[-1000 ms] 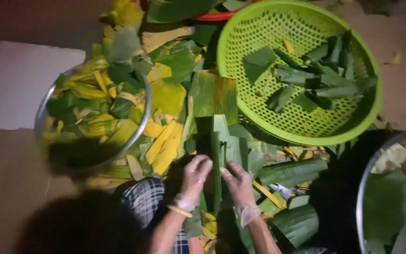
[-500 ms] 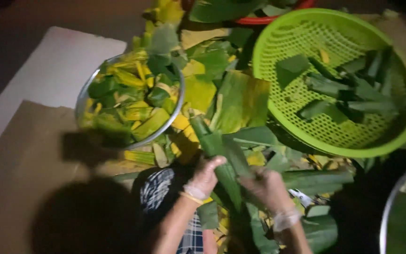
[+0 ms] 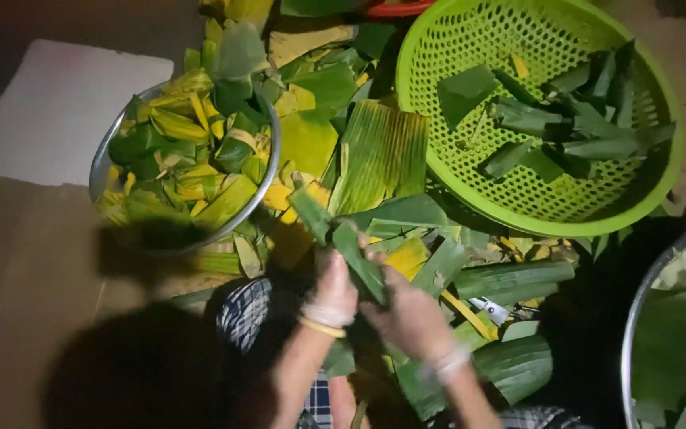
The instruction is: Sorting and preparing banana leaves for food wrapping.
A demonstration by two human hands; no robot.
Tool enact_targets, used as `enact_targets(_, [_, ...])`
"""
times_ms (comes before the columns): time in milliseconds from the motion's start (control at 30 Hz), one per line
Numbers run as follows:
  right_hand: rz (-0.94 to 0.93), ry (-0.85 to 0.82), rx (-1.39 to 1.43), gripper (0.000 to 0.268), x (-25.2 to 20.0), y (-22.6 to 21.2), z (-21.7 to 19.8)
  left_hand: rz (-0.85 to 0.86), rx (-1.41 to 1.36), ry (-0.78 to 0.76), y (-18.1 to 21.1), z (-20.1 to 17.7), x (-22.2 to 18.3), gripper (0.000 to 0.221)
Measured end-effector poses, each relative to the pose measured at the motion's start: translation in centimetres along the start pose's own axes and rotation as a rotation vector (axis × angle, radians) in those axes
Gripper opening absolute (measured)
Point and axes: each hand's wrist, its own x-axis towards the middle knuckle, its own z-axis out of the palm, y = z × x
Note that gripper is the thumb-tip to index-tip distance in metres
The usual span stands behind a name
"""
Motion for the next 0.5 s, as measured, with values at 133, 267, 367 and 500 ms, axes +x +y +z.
enact_targets(133, [-0.353, 0.577, -0.385, 0.050, 2.0, 2.5, 2.3, -0.062, 0.830, 0.631, 1.2, 4.6, 0.3, 0.023])
enact_targets(267, [-0.370, 0.142, 0.346, 0.067, 1.5, 4.7, 0.1, -0.231, 0.254, 0.599, 3.4, 8.0, 0.9, 0.024])
enact_targets(367, [-0.398, 0.461, 0.018, 0.040, 1.3, 5.8, -0.2, -0.176, 0.113, 0.720, 2.6, 6.3, 1.8, 0.027])
enact_targets(500, [-0.457, 0.987, -0.650, 0.022, 3.6, 9.9, 3.5, -0.120, -0.010, 0.883, 0.2, 4.3, 3.3, 0.017])
